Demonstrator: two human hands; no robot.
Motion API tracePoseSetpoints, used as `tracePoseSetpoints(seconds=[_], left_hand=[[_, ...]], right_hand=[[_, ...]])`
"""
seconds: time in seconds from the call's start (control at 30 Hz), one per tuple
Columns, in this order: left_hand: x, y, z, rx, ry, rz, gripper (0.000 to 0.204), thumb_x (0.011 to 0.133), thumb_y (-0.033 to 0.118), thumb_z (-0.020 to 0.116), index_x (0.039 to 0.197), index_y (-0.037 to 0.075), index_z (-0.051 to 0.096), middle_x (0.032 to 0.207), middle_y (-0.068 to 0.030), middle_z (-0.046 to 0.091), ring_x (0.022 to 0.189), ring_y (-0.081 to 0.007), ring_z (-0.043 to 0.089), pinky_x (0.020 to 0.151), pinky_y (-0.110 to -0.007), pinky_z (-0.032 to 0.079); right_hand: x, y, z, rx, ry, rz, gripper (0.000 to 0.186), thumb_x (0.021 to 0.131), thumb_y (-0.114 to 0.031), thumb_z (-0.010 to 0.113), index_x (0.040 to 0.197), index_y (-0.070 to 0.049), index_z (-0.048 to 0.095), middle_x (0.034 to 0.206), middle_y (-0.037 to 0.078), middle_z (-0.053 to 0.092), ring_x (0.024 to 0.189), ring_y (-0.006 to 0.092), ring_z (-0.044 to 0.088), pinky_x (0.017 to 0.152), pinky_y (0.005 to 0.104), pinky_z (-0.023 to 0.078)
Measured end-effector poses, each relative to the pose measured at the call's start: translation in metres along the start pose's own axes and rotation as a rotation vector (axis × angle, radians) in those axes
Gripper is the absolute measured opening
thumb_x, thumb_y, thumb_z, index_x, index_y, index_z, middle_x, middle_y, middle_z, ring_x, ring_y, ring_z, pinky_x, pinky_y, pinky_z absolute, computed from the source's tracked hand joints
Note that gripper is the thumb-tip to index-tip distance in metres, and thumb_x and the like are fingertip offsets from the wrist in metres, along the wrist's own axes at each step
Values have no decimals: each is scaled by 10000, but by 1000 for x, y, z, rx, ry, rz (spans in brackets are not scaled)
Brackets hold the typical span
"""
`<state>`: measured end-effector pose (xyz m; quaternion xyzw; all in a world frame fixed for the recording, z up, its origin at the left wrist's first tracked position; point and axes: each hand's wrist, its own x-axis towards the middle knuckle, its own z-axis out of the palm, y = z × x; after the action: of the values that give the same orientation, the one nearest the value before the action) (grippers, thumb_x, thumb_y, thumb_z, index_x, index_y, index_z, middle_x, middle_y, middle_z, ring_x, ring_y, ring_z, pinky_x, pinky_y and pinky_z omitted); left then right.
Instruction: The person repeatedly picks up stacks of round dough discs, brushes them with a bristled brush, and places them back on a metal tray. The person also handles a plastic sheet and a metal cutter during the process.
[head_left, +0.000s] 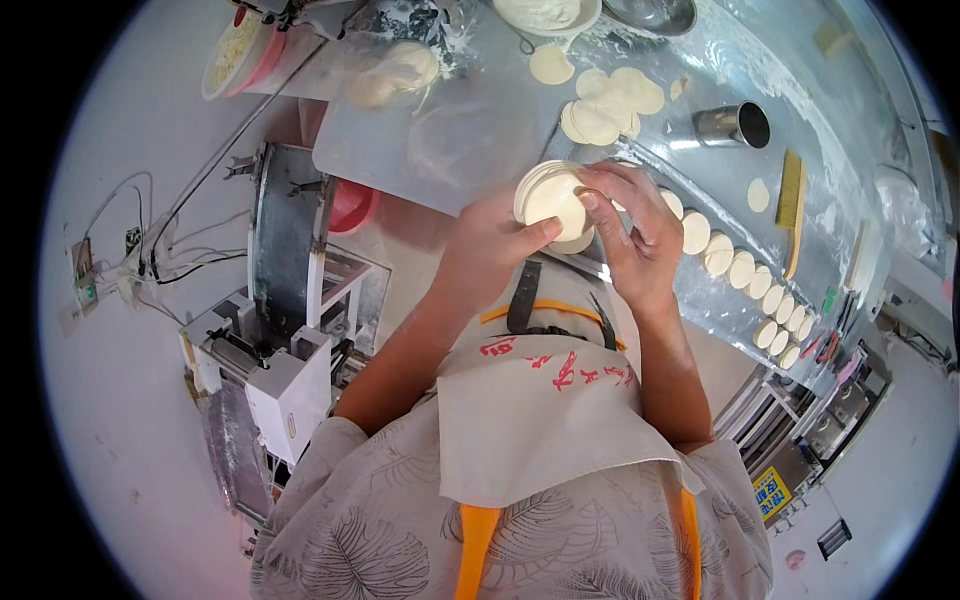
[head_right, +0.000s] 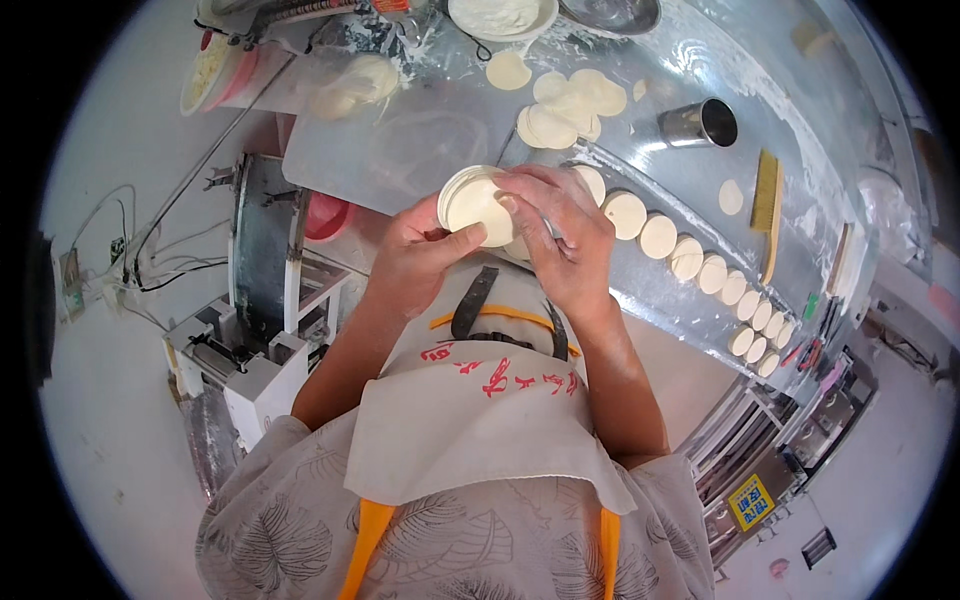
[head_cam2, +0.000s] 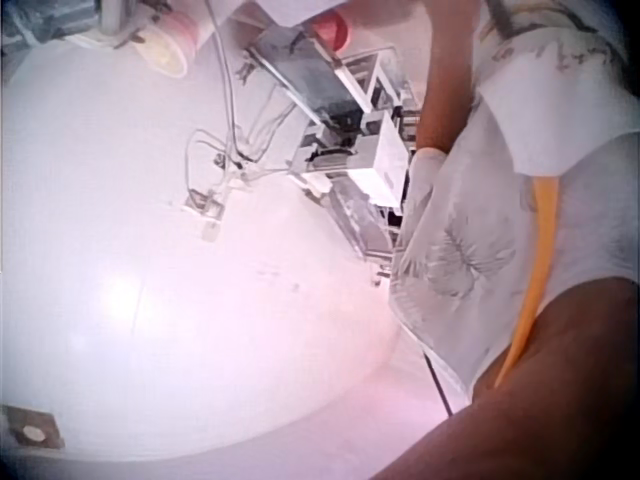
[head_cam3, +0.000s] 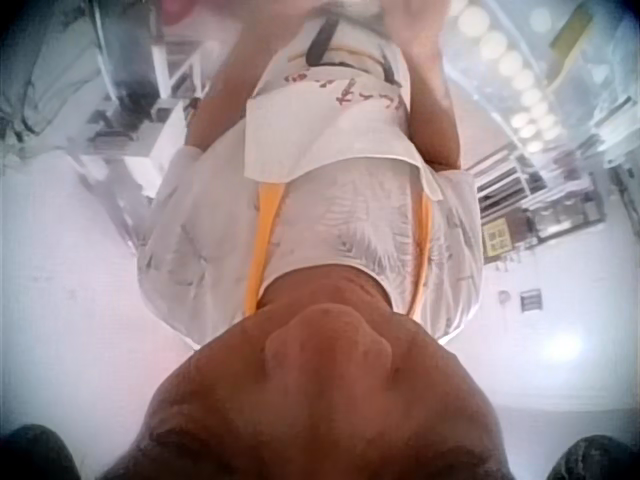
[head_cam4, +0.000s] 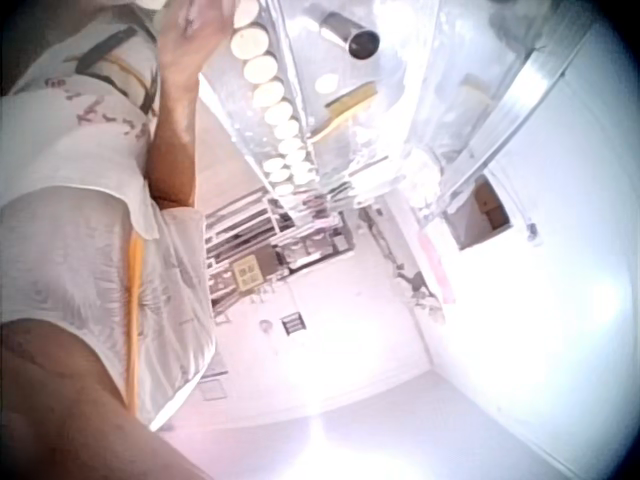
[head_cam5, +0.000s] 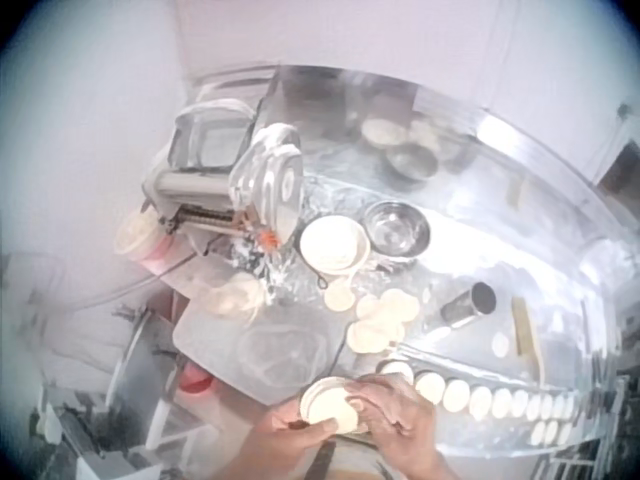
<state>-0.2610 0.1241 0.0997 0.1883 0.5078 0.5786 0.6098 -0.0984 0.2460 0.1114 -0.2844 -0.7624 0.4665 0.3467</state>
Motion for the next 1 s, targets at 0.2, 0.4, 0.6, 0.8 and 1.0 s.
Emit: tracePoseSetpoints(seconds=[0.2,0.4,0.6,0.8,1.0], left_hand=[[-6,17,3,284,-33,85,338,1029,24,686,1360,-37,660,1226,-55,736,1124,-103,661,991,-283,534],[-13,17,2,412,-46,69,308,1033,25,682,1335,-32,674,1202,-52,740,1105,-97,657,971,-282,533],[-16,8,0,369,-52,115,295,1034,31,687,1324,-25,678,1173,-45,741,1084,-89,651,957,-274,528],[-22,7,1,397,-71,110,276,1031,30,693,1302,-25,683,1153,-36,739,1059,-84,651,938,-270,527],[-23,6,0,400,-91,58,303,1031,37,701,1324,-37,673,1166,-49,739,1063,-93,663,939,-279,539]], right_hand=[[-10,-2,-5,-140,90,-94,309,850,11,853,1143,-46,777,1138,116,751,1074,269,657,926,378,529],[-13,-16,-9,-23,10,-2,337,844,14,852,1163,-50,765,1075,95,727,1016,279,626,913,392,508],[-20,-10,-15,-199,-46,-161,405,822,7,858,1211,-69,773,1042,93,686,1008,280,586,869,384,498],[-22,-24,-10,-145,-53,-66,320,843,1,843,1149,-80,805,1074,106,654,985,274,580,847,378,494],[-27,-15,-12,-186,-63,-172,308,821,-15,847,1112,-112,819,1080,83,657,996,263,585,839,377,480]])
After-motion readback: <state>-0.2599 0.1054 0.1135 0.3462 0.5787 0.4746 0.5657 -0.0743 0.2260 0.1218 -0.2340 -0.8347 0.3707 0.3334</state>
